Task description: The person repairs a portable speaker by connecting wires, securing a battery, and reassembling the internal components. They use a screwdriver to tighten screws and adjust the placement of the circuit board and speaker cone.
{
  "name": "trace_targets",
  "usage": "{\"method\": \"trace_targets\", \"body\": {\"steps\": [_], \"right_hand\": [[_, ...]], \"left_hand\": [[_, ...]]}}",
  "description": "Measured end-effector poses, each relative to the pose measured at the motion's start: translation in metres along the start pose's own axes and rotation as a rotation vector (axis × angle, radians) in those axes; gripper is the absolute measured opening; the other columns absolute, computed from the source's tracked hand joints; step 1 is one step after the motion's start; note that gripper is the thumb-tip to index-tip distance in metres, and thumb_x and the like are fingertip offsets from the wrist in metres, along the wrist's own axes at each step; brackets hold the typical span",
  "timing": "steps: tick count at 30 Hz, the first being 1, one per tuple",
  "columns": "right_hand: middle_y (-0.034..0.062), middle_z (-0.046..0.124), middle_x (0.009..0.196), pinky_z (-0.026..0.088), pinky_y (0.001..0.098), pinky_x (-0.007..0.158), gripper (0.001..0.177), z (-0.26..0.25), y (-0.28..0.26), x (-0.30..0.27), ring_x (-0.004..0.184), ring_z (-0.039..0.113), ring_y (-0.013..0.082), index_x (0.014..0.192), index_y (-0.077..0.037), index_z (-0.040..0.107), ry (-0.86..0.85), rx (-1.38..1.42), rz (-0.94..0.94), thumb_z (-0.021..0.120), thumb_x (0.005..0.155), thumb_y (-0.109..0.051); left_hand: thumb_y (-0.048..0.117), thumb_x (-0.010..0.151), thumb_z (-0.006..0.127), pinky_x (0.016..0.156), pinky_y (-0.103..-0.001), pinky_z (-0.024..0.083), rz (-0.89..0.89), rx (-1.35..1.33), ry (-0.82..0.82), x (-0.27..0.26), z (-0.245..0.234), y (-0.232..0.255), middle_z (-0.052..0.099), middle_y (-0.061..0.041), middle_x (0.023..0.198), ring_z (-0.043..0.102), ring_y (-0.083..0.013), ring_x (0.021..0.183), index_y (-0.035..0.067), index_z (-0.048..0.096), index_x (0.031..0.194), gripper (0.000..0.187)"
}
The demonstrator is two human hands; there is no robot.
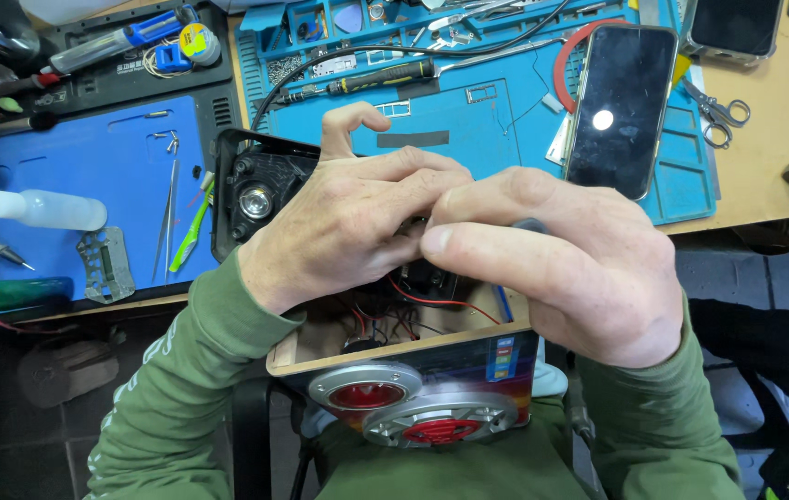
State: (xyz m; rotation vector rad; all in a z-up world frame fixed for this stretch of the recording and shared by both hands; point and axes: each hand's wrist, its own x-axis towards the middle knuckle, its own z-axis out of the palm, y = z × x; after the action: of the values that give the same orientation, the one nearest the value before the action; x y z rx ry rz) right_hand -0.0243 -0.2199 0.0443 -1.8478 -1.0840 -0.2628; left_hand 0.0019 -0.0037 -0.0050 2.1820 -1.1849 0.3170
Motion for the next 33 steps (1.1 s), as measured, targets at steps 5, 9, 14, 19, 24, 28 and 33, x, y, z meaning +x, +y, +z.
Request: {"method": "trace_targets", "body": {"steps": [5,9,14,19,24,28,33], "right_hand": [[0.0259,0.070,0.115,0.063,0.0382,0.085,0.019,-0.001,0.003,0.000,0.100,0.076,0.0349,0.118,0.000,0.062,-0.023,-0.039,0.027,0.051,0.106,0.009],[0.0292,0.070,0.107,0.065,0.0419,0.086,0.015,0.001,0.004,-0.001,0.094,0.075,0.0367,0.112,0.006,0.060,0.067,-0.009,0.010,0.047,0.105,0.008],[0.0124,0.067,0.085,0.076,0.0509,0.101,0.039,-0.035,0.009,-0.015,0.083,0.075,0.0270,0.082,0.000,0.060,0.097,0.182,0.196,0.040,0.098,-0.029],[0.0114,0.036,0.069,0.034,0.0343,0.063,0.029,-0.019,0.010,-0.017,0.063,0.033,0.0213,0.092,0.008,0.033,0.187,0.108,0.278,0.051,0.090,-0.015],[0.0131,0.067,0.092,0.047,0.0322,0.069,0.031,-0.006,0.024,-0.009,0.076,0.060,0.0235,0.112,0.001,0.071,-0.085,-0.244,0.085,0.083,0.091,-0.019],[0.0111,0.069,0.093,0.045,0.0329,0.062,0.021,0.003,0.031,-0.012,0.076,0.060,0.0231,0.115,-0.005,0.075,-0.039,-0.305,0.070,0.085,0.098,-0.011],[0.0103,0.068,0.086,0.042,0.0324,0.059,0.013,0.004,0.028,-0.006,0.070,0.058,0.0221,0.104,-0.001,0.076,-0.036,-0.305,0.059,0.085,0.097,-0.007]], "left_hand": [[0.004,0.105,0.057,0.102,-0.049,0.027,0.018,-0.021,-0.010,0.000,0.000,-0.002,0.070,-0.005,0.104,0.069,-0.0210,0.096,0.006,0.061,0.110,0.007],[-0.004,0.098,0.058,0.101,-0.047,0.027,-0.005,-0.055,-0.040,0.001,0.000,-0.004,0.062,-0.003,0.098,0.062,-0.0226,0.090,0.006,0.057,0.116,0.021],[-0.004,0.103,0.060,0.109,-0.040,0.023,-0.235,-0.299,-0.019,0.000,-0.002,0.002,0.074,0.010,0.104,0.069,-0.0075,0.099,0.015,0.055,0.130,0.033],[0.002,0.101,0.066,0.098,-0.030,0.042,-0.384,-0.595,0.106,0.006,-0.014,0.018,0.075,-0.004,0.094,0.075,-0.0119,0.092,0.007,0.057,0.117,0.019],[0.000,0.094,0.066,0.083,-0.023,0.061,-0.563,-0.939,0.180,0.009,-0.012,0.023,0.074,-0.010,0.088,0.074,-0.0133,0.085,0.006,0.055,0.105,0.017],[0.000,0.090,0.070,0.075,-0.019,0.055,-0.596,-0.934,0.241,0.008,-0.007,0.022,0.075,-0.010,0.080,0.077,-0.0142,0.079,0.010,0.049,0.104,0.027],[-0.003,0.086,0.074,0.074,-0.020,0.057,-0.646,-0.997,0.282,0.007,-0.003,0.025,0.063,0.000,0.082,0.081,-0.0191,0.082,0.013,0.047,0.106,0.036]]}}
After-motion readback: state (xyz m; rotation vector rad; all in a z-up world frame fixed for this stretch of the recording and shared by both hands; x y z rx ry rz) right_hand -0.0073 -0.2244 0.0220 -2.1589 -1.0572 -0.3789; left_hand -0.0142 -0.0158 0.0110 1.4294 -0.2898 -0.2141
